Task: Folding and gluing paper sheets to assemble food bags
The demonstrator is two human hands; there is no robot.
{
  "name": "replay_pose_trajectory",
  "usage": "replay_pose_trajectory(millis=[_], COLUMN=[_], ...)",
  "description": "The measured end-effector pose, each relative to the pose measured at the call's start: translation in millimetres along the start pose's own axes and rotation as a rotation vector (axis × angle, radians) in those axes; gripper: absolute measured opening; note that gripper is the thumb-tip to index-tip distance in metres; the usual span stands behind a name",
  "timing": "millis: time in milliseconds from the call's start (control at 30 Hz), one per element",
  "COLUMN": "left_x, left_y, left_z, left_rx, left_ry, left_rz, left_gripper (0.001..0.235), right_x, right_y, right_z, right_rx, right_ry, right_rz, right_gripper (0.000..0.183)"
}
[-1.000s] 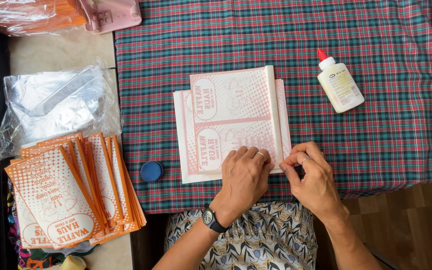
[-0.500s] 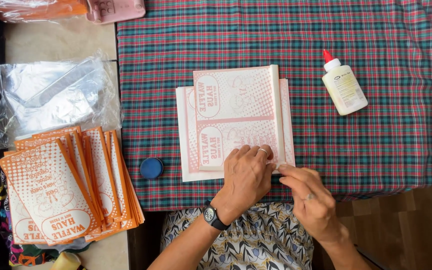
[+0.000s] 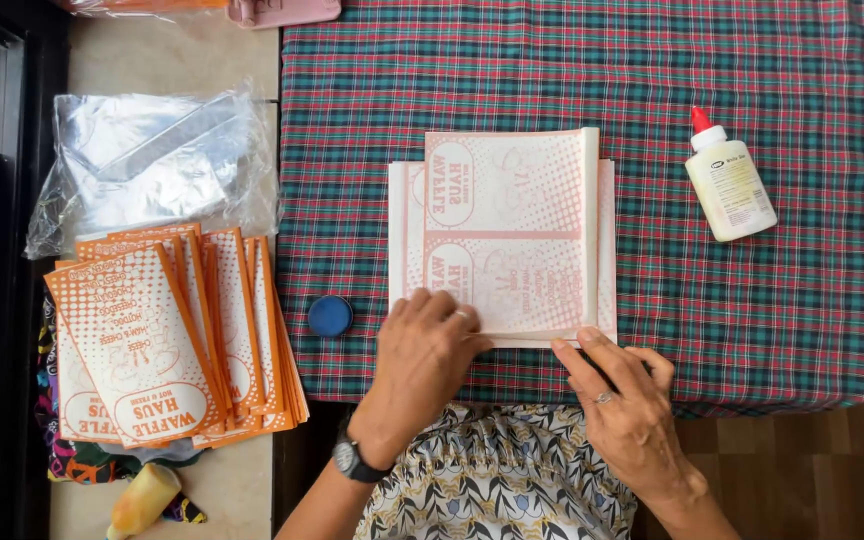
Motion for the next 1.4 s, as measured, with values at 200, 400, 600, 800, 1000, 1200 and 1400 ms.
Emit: replay_pose_trajectory(millis=[200, 400, 600, 800, 1000, 1200, 1400], left_x=[24.0, 34.6, 38.4, 37.4, 37.4, 34.5, 39.9], left_y=[-36.5, -22.6, -7.6, -4.0, -2.6, -10.0, -14.1], left_z=[22.3, 34.4, 33.3, 32.2, 33.1, 34.6, 37.9], left_rx=[-0.181, -0.209, -0.129, -0.109, -0.118, -0.137, -0.148], left_ry=[-0.169, -0.295, -0.321, -0.301, -0.297, -0.3, -0.324], left_rz=[0.279, 0.241, 0.181, 0.118, 0.157, 0.224, 0.334], left_gripper=[0.018, 0.025, 0.025, 0.023, 0.022, 0.021, 0.023], right_x=[7.7, 14.4, 14.0, 15.3, 15.0, 15.6, 13.5], right_y=[14.4, 10.3, 11.0, 9.8, 12.8, 13.7, 12.9], right_z=[-0.9, -7.9, -8.0, -11.1, -9.5, -10.6, -12.0], right_rx=[0.064, 0.058, 0.06, 0.069, 0.08, 0.099, 0.103], right_ry=[0.002, -0.025, -0.038, -0.04, -0.057, -0.062, -0.041], right_rz=[0.166, 0.248, 0.27, 0.288, 0.332, 0.352, 0.304], right_gripper=[0.054, 0.05, 0.05, 0.048, 0.051, 0.053, 0.051])
Point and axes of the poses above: each hand's wrist, its own z-axis away from the middle knuckle, its own y-axis out of the palm, x = y × z, the point moved 10 cm from there along -z, towards the middle knuckle, and after that the axes turned 3 degrees about y, right-handed, at the moved point
